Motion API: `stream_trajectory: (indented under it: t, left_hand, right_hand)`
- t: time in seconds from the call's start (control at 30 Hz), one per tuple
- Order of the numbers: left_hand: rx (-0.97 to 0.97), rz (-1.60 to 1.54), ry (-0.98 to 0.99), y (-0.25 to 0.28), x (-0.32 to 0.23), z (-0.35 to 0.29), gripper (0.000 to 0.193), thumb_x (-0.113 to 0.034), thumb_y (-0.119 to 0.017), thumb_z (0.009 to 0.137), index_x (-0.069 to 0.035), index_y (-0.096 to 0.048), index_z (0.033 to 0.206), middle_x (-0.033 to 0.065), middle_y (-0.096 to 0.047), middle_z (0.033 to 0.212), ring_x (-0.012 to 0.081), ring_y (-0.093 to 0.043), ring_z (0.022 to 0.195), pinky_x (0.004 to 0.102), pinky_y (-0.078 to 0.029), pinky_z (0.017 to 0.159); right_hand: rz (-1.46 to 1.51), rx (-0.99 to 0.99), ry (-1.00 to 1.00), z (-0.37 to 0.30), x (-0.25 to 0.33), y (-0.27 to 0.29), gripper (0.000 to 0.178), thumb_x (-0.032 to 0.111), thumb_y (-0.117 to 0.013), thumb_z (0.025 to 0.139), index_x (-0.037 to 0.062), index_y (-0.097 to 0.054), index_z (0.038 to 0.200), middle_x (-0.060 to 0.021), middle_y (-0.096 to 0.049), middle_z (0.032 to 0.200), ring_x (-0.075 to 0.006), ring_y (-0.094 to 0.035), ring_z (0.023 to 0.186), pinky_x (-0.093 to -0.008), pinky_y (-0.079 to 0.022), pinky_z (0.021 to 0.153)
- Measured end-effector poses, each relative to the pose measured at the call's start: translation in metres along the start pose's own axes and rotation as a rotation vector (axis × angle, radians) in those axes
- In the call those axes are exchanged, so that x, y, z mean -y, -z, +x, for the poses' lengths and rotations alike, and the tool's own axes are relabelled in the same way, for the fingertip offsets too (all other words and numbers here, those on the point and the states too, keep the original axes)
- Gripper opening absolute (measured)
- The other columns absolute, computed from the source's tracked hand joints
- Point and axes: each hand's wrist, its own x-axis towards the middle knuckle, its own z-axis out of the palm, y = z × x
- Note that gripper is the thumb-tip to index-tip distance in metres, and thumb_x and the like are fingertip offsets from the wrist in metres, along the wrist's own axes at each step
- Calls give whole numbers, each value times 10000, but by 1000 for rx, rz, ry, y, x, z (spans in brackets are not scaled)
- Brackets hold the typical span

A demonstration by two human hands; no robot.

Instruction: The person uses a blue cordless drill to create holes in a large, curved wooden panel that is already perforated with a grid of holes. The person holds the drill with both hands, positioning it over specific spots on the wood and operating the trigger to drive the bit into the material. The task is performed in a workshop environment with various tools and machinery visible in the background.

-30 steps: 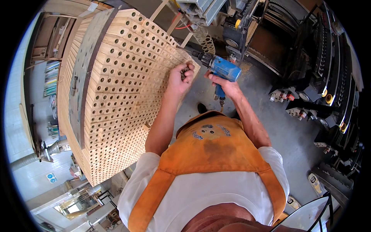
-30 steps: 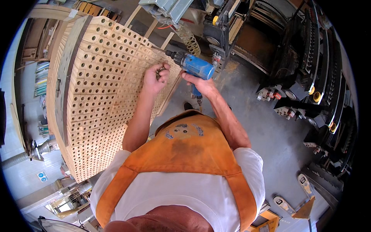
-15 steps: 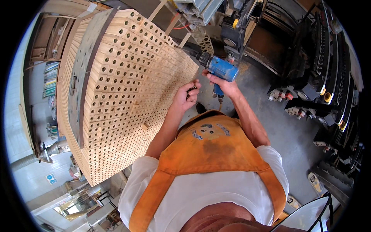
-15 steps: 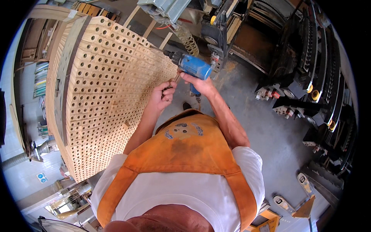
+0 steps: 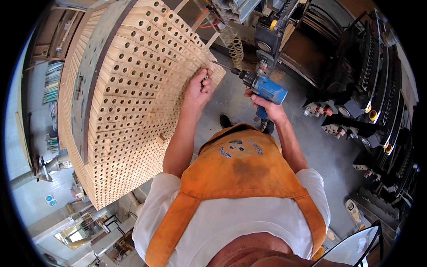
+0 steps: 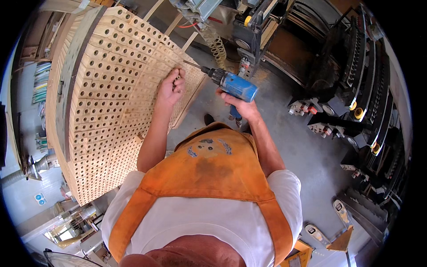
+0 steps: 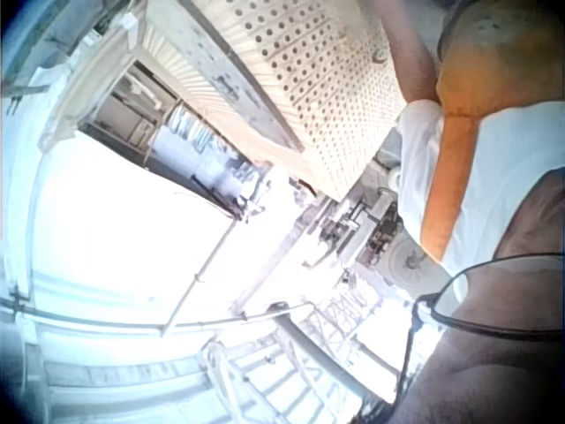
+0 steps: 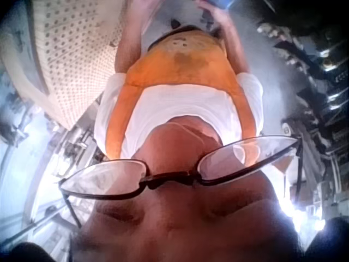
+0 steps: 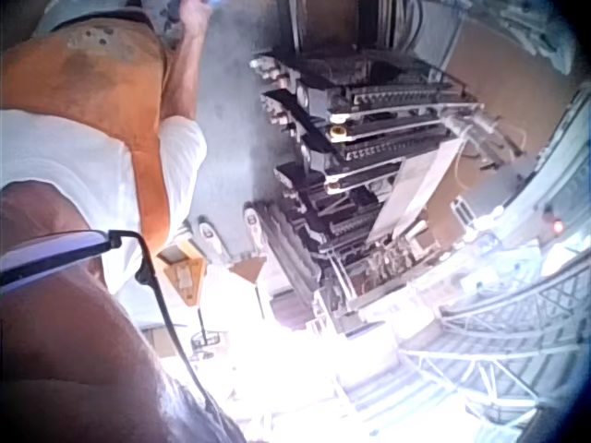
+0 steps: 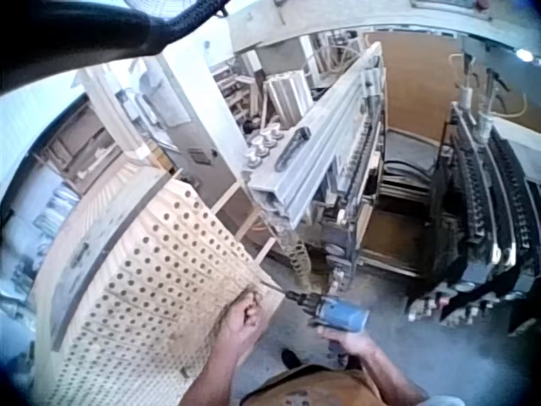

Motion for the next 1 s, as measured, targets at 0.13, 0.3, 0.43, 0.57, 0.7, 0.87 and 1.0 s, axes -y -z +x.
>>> stream_trajectory:
  t: [0.13, 0.3, 0.43, 0.57, 0.7, 0.87, 1.0]
  left_hand:
    - [-53, 127, 83, -17, -15, 9, 123, -142, -550, 940, -67, -573, 1035, 5, -586, 912, 50, -433, 586, 159, -305, 415]
    - [-21, 317, 152, -9, -16, 21, 148, -217, -555, 957, -98, -578, 1041, -11, -577, 903, 42, -429, 582, 156, -290, 414]
    - [138, 322, 153, -13, -16, 18, 183, -243, -532, 969, -95, -563, 1072, -29, -524, 844, 33, -418, 577, 165, -297, 414]
    - [289, 173, 197, -8, -14, 17, 217, -268, -535, 970, -97, -548, 1103, -25, -516, 866, 31, -415, 585, 160, -298, 422]
    - [382, -1, 217, -4, -11, 16, 199, -265, -531, 974, -89, -561, 1062, -17, -516, 879, 30, -409, 575, 155, -293, 428]
    - [209, 269, 120, -16, -10, 12, 198, -256, -538, 973, -73, -569, 1041, -20, -524, 857, 24, -400, 571, 162, -283, 430]
    - [54, 712, 109, -25, -20, 15, 210, -257, -544, 971, -59, -576, 1033, -20, -532, 843, 23, -399, 572, 166, -273, 431]
  right_hand:
    - [29, -18, 6, -7, 1, 5, 279, 137, -695, 836, 47, -640, 1095, -77, -684, 1049, -173, -635, 993, -289, -488, 704]
    - [18, 19, -6, -9, -1, 12, 287, 152, -706, 824, 51, -643, 1086, -79, -680, 1047, -174, -635, 979, -278, -492, 697]
    - [101, 80, -66, -7, -2, 22, 315, 171, -718, 808, 53, -640, 1089, -82, -675, 1050, -180, -635, 974, -268, -496, 690]
    - [157, 126, -76, -6, -3, 28, 323, 176, -714, 806, 48, -634, 1092, -87, -669, 1058, -192, -633, 990, -262, -495, 689]
    - [208, 173, -87, -2, -4, 30, 312, 169, -701, 814, 45, -629, 1091, -88, -666, 1061, -200, -632, 1001, -265, -495, 684]
    - [105, 104, -56, -1, -7, 30, 290, 123, -698, 813, 46, -637, 1085, -73, -682, 1018, -167, -638, 939, -273, -499, 691]
    - [-68, 80, 96, -9, -7, 22, 258, 66, -685, 821, 48, -646, 1075, -54, -689, 992, -127, -627, 897, -276, -507, 717]
